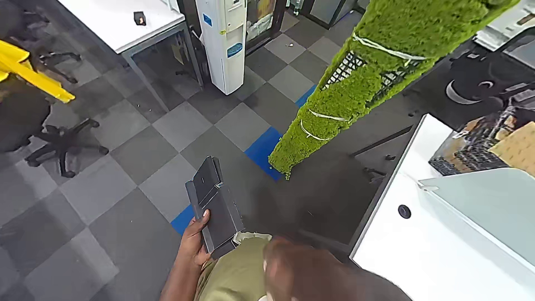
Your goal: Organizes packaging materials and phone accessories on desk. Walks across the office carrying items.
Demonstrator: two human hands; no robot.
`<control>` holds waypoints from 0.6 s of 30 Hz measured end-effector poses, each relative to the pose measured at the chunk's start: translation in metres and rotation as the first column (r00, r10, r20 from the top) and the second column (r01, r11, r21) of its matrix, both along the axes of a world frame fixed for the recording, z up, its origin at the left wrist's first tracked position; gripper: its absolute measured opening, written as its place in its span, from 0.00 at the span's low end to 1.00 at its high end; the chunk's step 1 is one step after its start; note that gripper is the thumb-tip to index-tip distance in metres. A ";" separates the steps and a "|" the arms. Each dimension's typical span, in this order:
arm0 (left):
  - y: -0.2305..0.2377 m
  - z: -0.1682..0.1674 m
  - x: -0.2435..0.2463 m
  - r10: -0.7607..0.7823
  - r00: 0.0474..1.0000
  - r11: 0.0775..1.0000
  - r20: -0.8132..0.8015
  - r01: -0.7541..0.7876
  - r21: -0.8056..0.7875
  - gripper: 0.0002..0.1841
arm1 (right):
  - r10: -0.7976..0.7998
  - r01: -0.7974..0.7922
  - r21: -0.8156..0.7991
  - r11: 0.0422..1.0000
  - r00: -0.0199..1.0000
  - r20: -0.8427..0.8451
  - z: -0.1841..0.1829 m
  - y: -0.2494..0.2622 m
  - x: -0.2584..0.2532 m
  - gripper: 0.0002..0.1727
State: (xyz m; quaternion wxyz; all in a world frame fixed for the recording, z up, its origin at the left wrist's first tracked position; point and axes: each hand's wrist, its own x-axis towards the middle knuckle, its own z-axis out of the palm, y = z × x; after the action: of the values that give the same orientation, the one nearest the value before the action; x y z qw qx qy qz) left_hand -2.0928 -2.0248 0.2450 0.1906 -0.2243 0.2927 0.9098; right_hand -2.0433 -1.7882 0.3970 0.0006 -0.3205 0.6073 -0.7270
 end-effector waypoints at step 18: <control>0.123 -0.009 -0.439 -0.263 0.952 0.667 -0.155 0.063 -0.742 0.15 | -0.860 0.471 0.744 0.474 0.429 0.277 -0.209 0.090 -0.333 0.23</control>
State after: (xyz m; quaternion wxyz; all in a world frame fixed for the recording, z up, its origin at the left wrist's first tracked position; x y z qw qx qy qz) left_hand -2.5316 -1.9021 0.2358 0.1285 -0.1381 0.6710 0.7171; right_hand -2.3763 -1.6984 0.1883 -0.0097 0.2416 0.8294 -0.5036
